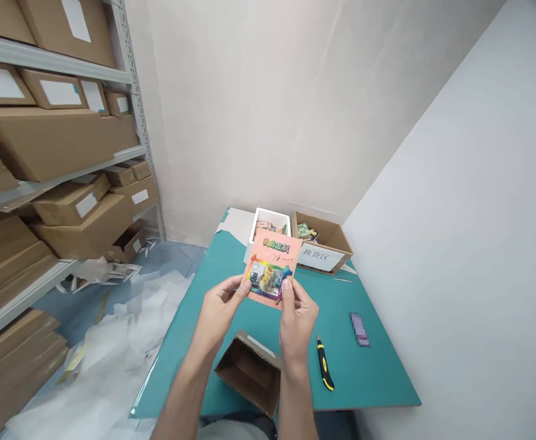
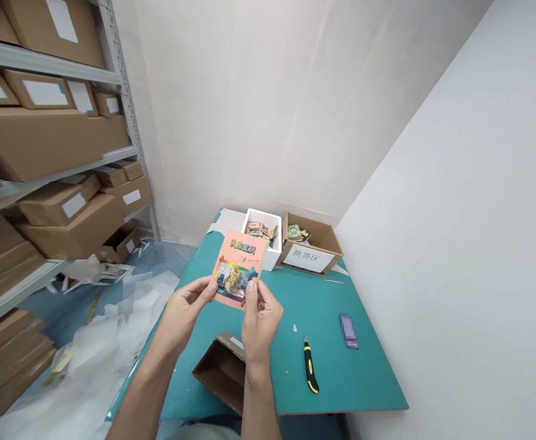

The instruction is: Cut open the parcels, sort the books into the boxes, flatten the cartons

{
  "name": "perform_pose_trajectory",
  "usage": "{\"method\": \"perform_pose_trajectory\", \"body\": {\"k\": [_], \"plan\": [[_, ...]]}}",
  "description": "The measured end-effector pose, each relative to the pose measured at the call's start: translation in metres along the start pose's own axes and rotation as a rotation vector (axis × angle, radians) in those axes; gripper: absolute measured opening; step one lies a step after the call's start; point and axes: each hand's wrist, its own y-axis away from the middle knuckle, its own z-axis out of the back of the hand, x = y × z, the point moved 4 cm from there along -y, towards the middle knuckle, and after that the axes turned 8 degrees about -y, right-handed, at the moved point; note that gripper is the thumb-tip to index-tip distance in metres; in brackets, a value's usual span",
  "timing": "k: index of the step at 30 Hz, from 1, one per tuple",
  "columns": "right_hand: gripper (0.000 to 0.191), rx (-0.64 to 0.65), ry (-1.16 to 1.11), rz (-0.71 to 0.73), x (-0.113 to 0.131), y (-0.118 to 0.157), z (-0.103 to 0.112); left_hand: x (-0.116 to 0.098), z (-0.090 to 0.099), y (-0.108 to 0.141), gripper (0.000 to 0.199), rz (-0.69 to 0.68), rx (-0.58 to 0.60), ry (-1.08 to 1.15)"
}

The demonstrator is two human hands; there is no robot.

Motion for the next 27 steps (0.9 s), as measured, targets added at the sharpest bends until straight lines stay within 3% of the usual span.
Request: {"method": "perform_pose_trajectory", "body": {"k": [3, 6, 10, 13, 18, 22, 27], "plan": [[0.05, -0.066, 0.07, 0.01, -0.011, 0.0, 0.002, 0.008, 0.0, 0.0, 0.046, 0.049, -0.026, 0.1], [0.047, -0.191, 0.262, 0.201, -0.011, 0.009, 0.003, 0.009, -0.004, 0.006, 0.037, -0.015, -0.166, 0.075], [0.046, -0.054, 0.367, 0.316, -0.009, 0.029, -0.01, 0.005, -0.019, 0.019, 0.021, -0.164, -0.282, -0.046], [0.056, -0.064, 0.357, 0.309, -0.009, 0.034, -0.011, 0.003, -0.033, 0.027, 0.016, -0.211, -0.224, -0.109], [0.042, -0.192, 0.301, 0.196, -0.009, 0.019, 0.011, 0.005, -0.039, 0.022, 0.027, -0.218, 0.023, -0.113], [0.046, -0.146, 0.092, 0.042, -0.009, 0.01, 0.023, 0.019, -0.018, 0.006, 0.044, -0.096, -0.12, -0.096], [0.049, -0.103, 0.028, 0.002, -0.013, 0.008, 0.024, 0.028, -0.015, 0.001, 0.034, -0.005, -0.029, 0.021]]}}
